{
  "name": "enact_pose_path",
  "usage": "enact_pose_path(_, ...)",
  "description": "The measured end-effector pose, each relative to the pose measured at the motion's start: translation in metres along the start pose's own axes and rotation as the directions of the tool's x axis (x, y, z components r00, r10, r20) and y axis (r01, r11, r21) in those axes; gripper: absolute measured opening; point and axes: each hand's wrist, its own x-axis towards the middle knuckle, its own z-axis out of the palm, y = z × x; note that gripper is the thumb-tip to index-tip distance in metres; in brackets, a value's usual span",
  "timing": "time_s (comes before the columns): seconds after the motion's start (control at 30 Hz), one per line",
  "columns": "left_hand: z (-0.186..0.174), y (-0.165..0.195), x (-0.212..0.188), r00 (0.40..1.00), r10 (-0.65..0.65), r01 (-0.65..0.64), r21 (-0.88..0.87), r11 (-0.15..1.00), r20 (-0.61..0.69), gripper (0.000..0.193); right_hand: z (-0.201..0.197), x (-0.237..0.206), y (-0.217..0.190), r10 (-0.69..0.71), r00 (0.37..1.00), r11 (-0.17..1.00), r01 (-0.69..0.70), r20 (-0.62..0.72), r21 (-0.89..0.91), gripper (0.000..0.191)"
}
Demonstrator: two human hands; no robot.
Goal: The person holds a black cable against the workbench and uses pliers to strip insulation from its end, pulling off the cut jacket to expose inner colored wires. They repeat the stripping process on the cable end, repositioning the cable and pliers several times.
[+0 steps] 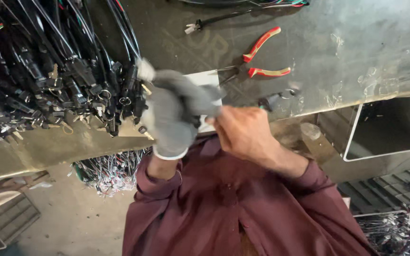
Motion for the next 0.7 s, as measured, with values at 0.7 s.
enact_pose_path(0.7,-0.004,-0.018,-0.026,0.658,-0.138,-0.43,0.519,0.739,0.741,0.02,-0.057,0.009,0.028,-0.218,0.92,-0.097,0.313,-0.327,0.945,0.03)
